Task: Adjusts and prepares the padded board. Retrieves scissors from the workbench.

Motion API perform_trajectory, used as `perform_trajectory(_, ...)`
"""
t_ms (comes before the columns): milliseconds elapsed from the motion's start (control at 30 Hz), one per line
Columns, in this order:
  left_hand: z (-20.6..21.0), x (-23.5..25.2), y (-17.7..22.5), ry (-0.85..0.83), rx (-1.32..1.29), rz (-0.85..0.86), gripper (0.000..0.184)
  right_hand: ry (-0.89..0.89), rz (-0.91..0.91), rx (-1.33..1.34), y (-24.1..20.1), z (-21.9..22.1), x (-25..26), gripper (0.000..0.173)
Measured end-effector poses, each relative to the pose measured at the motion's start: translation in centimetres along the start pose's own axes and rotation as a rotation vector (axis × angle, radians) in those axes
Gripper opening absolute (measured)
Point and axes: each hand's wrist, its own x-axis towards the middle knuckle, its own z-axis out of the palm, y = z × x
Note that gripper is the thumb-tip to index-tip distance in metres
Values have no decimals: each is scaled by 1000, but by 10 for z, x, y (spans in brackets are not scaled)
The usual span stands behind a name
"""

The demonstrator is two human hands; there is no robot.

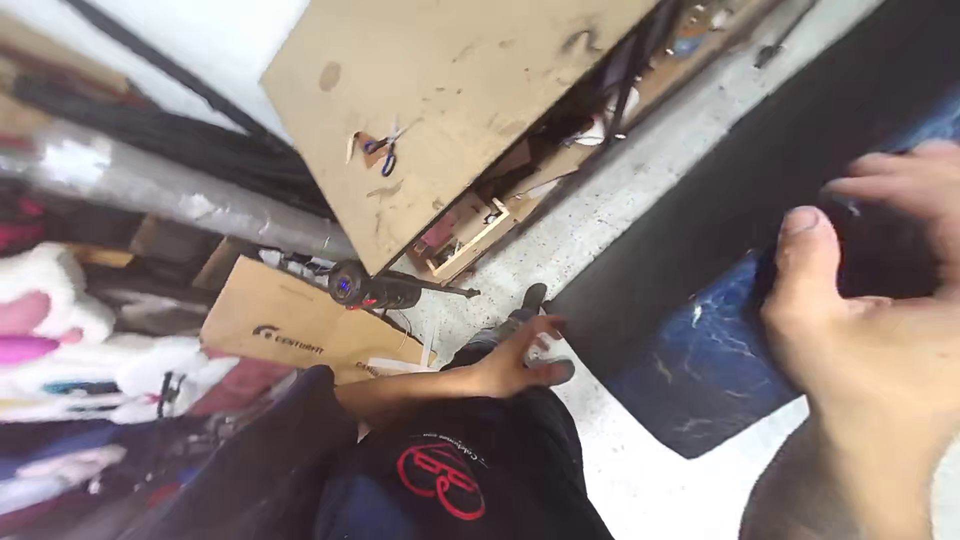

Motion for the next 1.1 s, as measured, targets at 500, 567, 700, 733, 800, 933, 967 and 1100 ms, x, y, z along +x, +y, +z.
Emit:
perform_trajectory(500,6,58,13,813,344,361,138,-419,-324,-79,-73,76,97,50)
perform_trajectory(567,-13,62,11,828,312,384,132,-451,-353,-73,-78,88,108,53)
perform_trajectory(700,-60,68,22,745,276,244,122,-546,-393,-102,-87,115,140,55)
perform_trajectory(733,-76,71,27,701,272,198,122,-571,-397,-118,-90,124,150,56)
perform_trajectory(800,-111,80,33,653,295,171,122,-607,-397,-136,-96,147,173,57)
perform_trajectory(933,-190,103,39,634,325,147,124,-663,-349,-150,-90,211,228,57)
perform_trajectory(967,-208,107,40,633,321,141,124,-674,-336,-150,-81,229,242,57)
perform_trajectory(1100,-262,110,33,635,279,116,129,-722,-264,-200,-105,281,273,58)
